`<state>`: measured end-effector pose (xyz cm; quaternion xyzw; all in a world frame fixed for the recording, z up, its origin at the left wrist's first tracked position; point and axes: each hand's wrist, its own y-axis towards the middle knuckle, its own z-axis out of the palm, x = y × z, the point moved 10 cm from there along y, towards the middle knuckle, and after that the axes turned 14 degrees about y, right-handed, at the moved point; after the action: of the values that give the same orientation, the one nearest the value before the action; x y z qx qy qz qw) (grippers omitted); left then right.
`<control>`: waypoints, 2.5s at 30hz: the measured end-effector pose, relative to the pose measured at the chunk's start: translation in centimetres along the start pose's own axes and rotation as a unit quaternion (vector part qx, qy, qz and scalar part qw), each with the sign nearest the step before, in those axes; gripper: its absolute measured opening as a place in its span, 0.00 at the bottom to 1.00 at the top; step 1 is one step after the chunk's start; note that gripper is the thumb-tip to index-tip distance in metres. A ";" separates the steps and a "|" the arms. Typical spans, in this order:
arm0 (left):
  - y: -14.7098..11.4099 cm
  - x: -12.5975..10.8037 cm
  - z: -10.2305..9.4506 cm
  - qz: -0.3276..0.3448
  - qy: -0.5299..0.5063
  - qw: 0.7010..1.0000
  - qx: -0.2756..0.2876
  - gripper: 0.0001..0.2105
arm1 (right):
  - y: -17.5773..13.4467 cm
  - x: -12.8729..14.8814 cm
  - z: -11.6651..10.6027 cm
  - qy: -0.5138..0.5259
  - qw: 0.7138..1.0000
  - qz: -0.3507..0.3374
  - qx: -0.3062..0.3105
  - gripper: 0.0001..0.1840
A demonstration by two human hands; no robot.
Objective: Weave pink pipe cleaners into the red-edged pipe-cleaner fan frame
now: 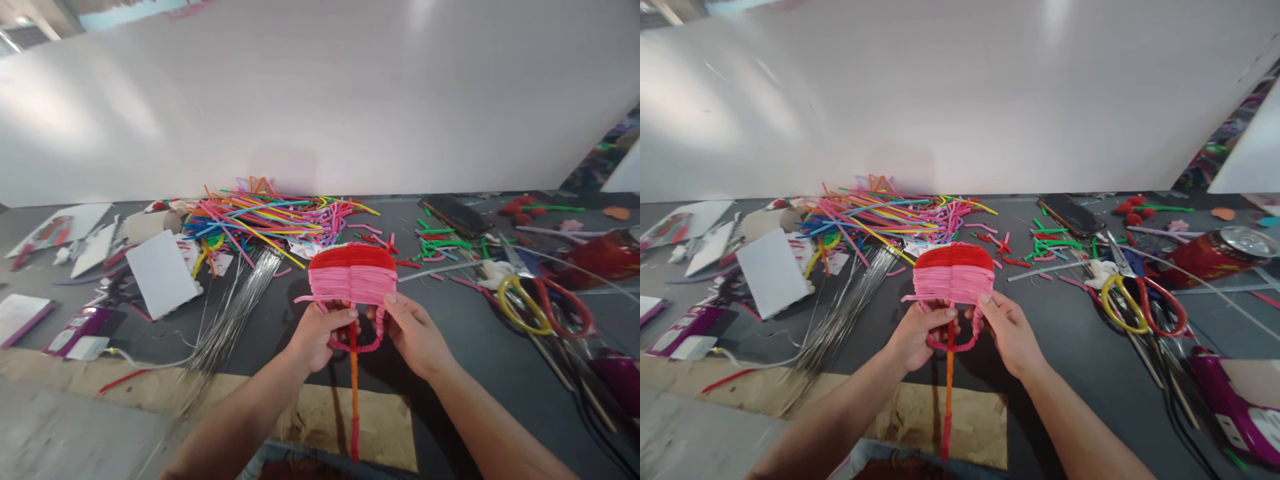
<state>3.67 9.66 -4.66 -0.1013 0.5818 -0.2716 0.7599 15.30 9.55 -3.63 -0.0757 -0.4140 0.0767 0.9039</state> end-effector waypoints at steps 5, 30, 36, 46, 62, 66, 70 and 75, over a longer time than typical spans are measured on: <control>0.0 -0.1 -0.6 -0.007 -0.009 1.000 -0.012 0.12 | 0.1 0.9 0.0 0.008 1.000 0.000 0.026 0.14; -2.6 1.3 4.6 -0.069 -0.082 0.953 0.284 0.14 | 0.3 2.8 0.3 0.037 0.996 -0.038 0.066 0.34; -4.7 3.6 6.8 -0.136 -0.064 0.918 0.368 0.15 | 0.0 2.8 1.4 0.032 0.989 -0.020 0.145 0.24; -0.2 0.6 0.1 -0.012 0.125 0.986 0.112 0.19 | 0.6 5.5 -3.1 0.137 0.988 -0.037 -0.057 0.15; -1.3 1.3 2.4 -0.053 0.048 0.986 0.154 0.16 | 0.4 4.2 -2.8 0.005 0.995 -0.034 -0.093 0.14; -0.7 1.5 0.9 -0.067 0.050 0.992 0.091 0.13 | 0.6 4.4 -3.0 -0.035 0.995 -0.044 -0.079 0.16; -0.2 0.3 -0.2 -0.030 0.025 0.998 0.059 0.12 | 0.5 5.4 -4.2 -0.089 0.987 -0.083 -0.107 0.18; 0.1 -0.4 -1.0 -0.026 -0.011 0.999 0.032 0.11 | 0.4 5.6 -4.0 -0.171 0.978 -0.086 -0.086 0.17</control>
<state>2.68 10.09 -4.70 -0.0951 0.5615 -0.3083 0.7620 21.90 10.79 -2.19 -0.1033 -0.5721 -0.0253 0.8133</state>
